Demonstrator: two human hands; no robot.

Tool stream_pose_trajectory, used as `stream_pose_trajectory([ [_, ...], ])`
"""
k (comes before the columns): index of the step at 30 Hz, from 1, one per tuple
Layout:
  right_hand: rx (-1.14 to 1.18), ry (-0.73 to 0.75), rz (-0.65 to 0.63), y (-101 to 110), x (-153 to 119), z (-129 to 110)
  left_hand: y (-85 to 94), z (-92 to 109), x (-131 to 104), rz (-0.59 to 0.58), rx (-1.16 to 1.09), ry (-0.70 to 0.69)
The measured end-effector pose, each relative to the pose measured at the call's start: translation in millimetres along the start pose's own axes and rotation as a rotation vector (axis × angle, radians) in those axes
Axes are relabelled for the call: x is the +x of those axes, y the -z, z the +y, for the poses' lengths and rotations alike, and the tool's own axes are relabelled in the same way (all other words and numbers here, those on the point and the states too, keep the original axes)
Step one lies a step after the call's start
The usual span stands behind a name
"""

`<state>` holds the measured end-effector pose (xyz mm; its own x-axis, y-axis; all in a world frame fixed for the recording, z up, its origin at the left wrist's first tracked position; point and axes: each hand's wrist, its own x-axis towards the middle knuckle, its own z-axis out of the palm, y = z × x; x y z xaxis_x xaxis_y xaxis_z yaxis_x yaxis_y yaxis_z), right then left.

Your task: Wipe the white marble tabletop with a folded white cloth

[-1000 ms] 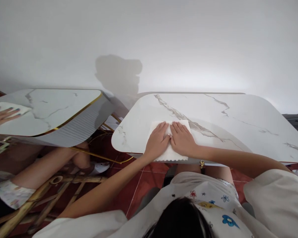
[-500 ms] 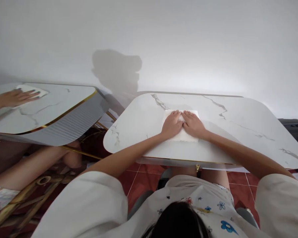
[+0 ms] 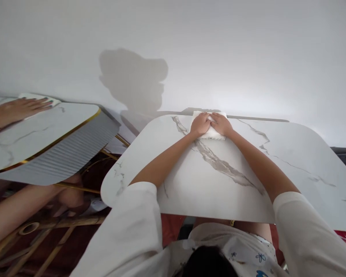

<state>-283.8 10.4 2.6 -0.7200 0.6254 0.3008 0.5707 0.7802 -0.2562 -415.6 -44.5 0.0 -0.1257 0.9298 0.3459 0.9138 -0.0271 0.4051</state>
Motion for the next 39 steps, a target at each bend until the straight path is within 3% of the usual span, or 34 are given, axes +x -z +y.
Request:
stream_pose_trajectory([
  [4, 0.022, -0.039, 0.033, -2.3, 24.5, 10.5, -3.8, -8.7, 26.7, 0.008, 0.001, 0.004],
  [8, -0.019, -0.107, 0.003, -2.2, 32.9, 11.2, -6.1, -10.2, 37.6, -0.014, 0.021, 0.039],
  [12, -0.088, -0.102, -0.005, -0.4, 28.9, 8.0, -6.3, -5.4, 34.1, 0.002, 0.083, 0.034],
  [17, -0.115, -0.024, -0.007, 1.0, 9.3, -0.3, -2.9, 2.9, 13.4, 0.012, 0.132, -0.036],
  [21, -0.111, -0.027, -0.012, 2.3, -21.6, -14.7, 1.9, 12.1, -20.0, 0.023, 0.128, -0.126],
  [25, -0.107, -0.005, -0.014, 5.4, -67.3, -41.9, 12.7, 27.1, -70.8, 0.033, 0.108, -0.155],
  [33, -0.069, -0.017, 0.051, 13.0, -162.4, -108.2, 43.2, 60.2, -175.6, -0.072, 0.092, -0.051],
  [39, -0.031, -0.007, 0.036, 27.0, -222.7, -134.3, 54.1, 82.9, -234.1, -0.133, 0.006, -0.015],
])
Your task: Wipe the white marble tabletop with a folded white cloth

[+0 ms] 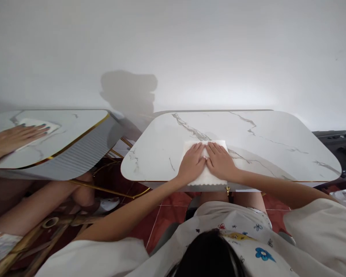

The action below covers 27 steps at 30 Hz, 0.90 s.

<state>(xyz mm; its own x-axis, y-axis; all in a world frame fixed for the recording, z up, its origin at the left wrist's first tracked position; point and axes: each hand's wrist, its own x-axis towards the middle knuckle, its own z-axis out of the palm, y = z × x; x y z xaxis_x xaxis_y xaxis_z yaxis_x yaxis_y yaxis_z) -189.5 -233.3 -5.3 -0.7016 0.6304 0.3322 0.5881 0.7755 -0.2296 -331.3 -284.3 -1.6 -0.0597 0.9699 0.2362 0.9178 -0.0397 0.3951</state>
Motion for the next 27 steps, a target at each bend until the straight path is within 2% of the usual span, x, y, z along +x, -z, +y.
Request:
stream_pose_trajectory([
  [3, 0.019, 0.011, -0.014, 9.3, -23.7, 1.8, -4.7, 12.2, -18.9, -0.015, -0.067, -0.005],
  [5, 0.021, 0.008, -0.032, 13.8, -32.5, 7.4, -9.1, 19.7, -23.3, -0.024, -0.096, -0.004],
  [9, 0.012, -0.001, -0.036, 14.7, -24.7, 25.9, -16.2, 27.4, -6.2, -0.027, -0.097, -0.001],
  [12, -0.004, 0.006, -0.036, 10.4, 2.9, 46.9, -18.8, 24.9, 28.0, -0.014, -0.056, -0.028],
  [19, -0.072, 0.019, -0.038, -1.2, 91.3, 110.7, -30.2, 1.3, 134.8, 0.091, 0.013, -0.145],
  [23, -0.089, -0.023, -0.04, -7.7, 132.9, 141.7, -42.1, -14.6, 190.2, 0.091, 0.074, -0.202],
  [27, -0.09, -0.046, -0.038, -12.9, 167.2, 168.5, -51.5, -25.8, 233.1, 0.077, 0.123, -0.2],
])
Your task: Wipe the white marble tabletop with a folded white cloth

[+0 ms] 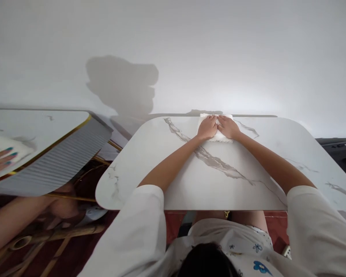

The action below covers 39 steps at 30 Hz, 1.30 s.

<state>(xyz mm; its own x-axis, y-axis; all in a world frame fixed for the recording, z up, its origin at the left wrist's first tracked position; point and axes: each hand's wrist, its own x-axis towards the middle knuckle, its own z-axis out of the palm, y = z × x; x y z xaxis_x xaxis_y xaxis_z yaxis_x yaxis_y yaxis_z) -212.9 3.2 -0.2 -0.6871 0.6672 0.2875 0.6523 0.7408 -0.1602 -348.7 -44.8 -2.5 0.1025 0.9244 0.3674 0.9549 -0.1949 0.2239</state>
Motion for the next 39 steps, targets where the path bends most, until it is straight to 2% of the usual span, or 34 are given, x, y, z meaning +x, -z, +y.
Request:
stream_pose_trajectory([
  [5, 0.069, 0.012, 0.025, -7.3, 37.2, 25.6, -7.6, -14.6, 32.4, 0.033, -0.032, 0.045],
  [10, 0.091, -0.051, 0.029, -10.3, 54.1, 33.1, -9.7, -20.2, 50.9, 0.046, -0.088, 0.147],
  [14, 0.055, -0.055, 0.041, -9.9, 52.3, 31.1, -9.9, -17.6, 51.4, 0.067, -0.09, 0.167],
  [19, -0.025, -0.018, 0.06, -9.1, 36.1, 22.0, -7.5, -10.3, 36.1, 0.071, -0.057, 0.099],
  [24, -0.062, -0.034, 0.038, -4.2, 3.6, 3.7, -0.9, 4.4, 5.9, 0.088, -0.036, 0.014],
  [28, -0.072, -0.011, -0.003, 5.6, -34.9, -17.2, 8.3, 25.3, -31.0, 0.074, -0.021, 0.033],
  [33, -0.07, 0.006, -0.022, 19.7, -100.1, -51.8, 24.9, 60.2, -95.0, 0.041, -0.064, 0.028],
  [35, -0.053, 0.014, -0.023, 25.1, -129.3, -67.0, 32.8, 75.9, -123.3, 0.02, -0.095, 0.071],
  [39, -0.033, 0.008, -0.001, 35.7, -186.2, -95.0, 49.4, 106.3, -173.6, -0.085, -0.159, 0.132],
])
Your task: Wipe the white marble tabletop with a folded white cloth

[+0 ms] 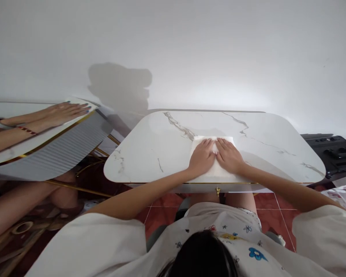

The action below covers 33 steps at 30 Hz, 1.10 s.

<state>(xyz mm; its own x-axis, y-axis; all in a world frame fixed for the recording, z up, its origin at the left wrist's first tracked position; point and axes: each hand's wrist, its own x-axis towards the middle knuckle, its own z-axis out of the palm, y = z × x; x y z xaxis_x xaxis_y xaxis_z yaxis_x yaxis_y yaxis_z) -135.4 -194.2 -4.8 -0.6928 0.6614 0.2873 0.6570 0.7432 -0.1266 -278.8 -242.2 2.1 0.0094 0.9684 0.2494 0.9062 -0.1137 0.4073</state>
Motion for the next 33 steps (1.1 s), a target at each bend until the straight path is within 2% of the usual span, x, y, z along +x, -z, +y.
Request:
stream_pose_trajectory([
  [3, 0.016, -0.008, 0.038, 7.1, -32.9, -13.2, 4.3, 14.8, -27.2, -0.087, -0.039, -0.002],
  [5, 0.026, 0.0, 0.059, 10.2, -45.0, -15.2, 4.4, 21.2, -35.5, -0.116, -0.057, -0.007],
  [9, 0.032, 0.02, 0.059, 10.7, -39.6, -0.1, -3.2, 25.8, -25.1, -0.106, -0.057, -0.001],
  [12, 0.024, 0.026, 0.028, 7.6, -13.3, 24.7, -12.7, 22.5, 5.4, -0.068, -0.048, 0.001],
  [15, 0.017, 0.041, 0.004, 2.4, 23.2, 55.1, -22.4, 14.3, 48.9, -0.008, -0.031, -0.032],
  [20, 0.041, 0.048, 0.009, -11.8, 87.5, 105.2, -36.0, -6.6, 124.6, 0.09, -0.003, -0.056],
  [24, 0.055, 0.049, 0.037, -24.4, 132.9, 136.5, -42.2, -26.0, 175.6, 0.124, 0.014, -0.102],
  [29, 0.017, 0.009, 0.069, -31.7, 178.6, 156.2, -46.0, -44.5, 226.0, 0.16, 0.045, -0.109],
  [33, 0.002, -0.038, 0.081, -32.1, 200.6, 160.2, -46.6, -51.7, 249.2, 0.161, 0.037, -0.056],
])
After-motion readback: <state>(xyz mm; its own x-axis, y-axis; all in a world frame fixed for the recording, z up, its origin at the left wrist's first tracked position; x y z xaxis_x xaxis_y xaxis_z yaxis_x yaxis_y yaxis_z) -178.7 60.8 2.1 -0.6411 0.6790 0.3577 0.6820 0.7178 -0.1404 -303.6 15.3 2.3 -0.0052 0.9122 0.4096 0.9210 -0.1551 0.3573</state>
